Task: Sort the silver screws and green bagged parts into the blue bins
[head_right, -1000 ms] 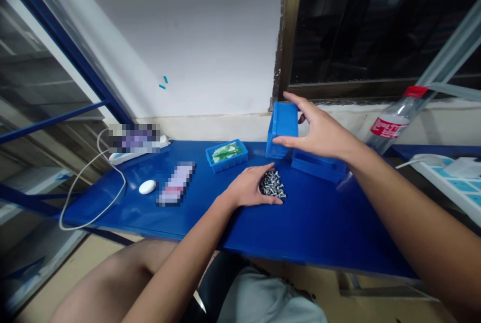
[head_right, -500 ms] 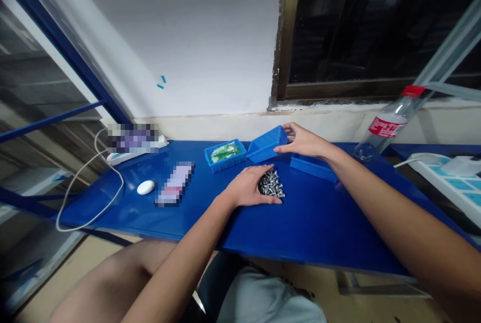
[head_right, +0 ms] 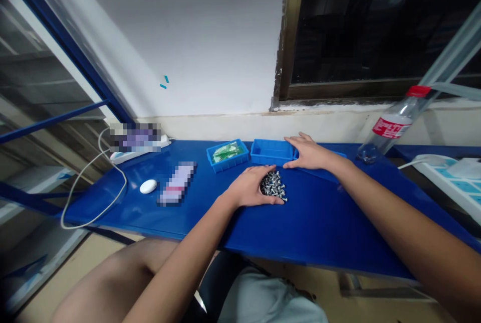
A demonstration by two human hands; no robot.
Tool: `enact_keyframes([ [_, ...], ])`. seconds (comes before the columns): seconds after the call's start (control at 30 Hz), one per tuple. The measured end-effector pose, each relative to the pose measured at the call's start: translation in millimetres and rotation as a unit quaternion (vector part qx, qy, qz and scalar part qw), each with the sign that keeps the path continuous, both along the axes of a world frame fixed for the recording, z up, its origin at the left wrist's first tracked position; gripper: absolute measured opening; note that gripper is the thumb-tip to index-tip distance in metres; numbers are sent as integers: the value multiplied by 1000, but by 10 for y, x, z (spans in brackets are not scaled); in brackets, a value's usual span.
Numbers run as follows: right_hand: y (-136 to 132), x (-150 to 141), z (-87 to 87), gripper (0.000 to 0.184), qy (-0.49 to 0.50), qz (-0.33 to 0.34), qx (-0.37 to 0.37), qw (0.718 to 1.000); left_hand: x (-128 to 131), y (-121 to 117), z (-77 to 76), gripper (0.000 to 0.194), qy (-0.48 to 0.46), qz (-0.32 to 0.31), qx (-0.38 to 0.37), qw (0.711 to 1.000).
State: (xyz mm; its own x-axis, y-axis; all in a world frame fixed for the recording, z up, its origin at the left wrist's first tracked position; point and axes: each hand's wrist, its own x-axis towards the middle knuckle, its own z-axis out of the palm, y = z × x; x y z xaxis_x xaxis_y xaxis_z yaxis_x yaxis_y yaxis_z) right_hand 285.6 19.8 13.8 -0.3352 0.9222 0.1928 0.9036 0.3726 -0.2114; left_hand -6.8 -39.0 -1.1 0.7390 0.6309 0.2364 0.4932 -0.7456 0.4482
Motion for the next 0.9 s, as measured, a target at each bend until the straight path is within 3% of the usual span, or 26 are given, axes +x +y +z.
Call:
enact_keyframes([
  [0.1, -145, 21, 38, 100, 5, 4, 78, 997, 2, -2, -3, 112, -2, 2, 2, 1000],
  [0.17, -250, 40, 74, 82, 2, 6, 101, 995, 3, -1, -6, 112, -1, 0, 3, 1000],
  [0.33, -355, 55, 87, 55, 3, 73, 59, 996, 5, -1, -10, 113, 3, 3, 1, 1000],
  [0.47, -326, 13, 66, 50, 10, 103, 44, 994, 8, -3, -11, 111, 0, 2, 1, 1000],
  [0.9, -353, -92, 3, 47, 47, 78, 72, 993, -1, -50, 53, 105, -31, -7, 29, 999],
])
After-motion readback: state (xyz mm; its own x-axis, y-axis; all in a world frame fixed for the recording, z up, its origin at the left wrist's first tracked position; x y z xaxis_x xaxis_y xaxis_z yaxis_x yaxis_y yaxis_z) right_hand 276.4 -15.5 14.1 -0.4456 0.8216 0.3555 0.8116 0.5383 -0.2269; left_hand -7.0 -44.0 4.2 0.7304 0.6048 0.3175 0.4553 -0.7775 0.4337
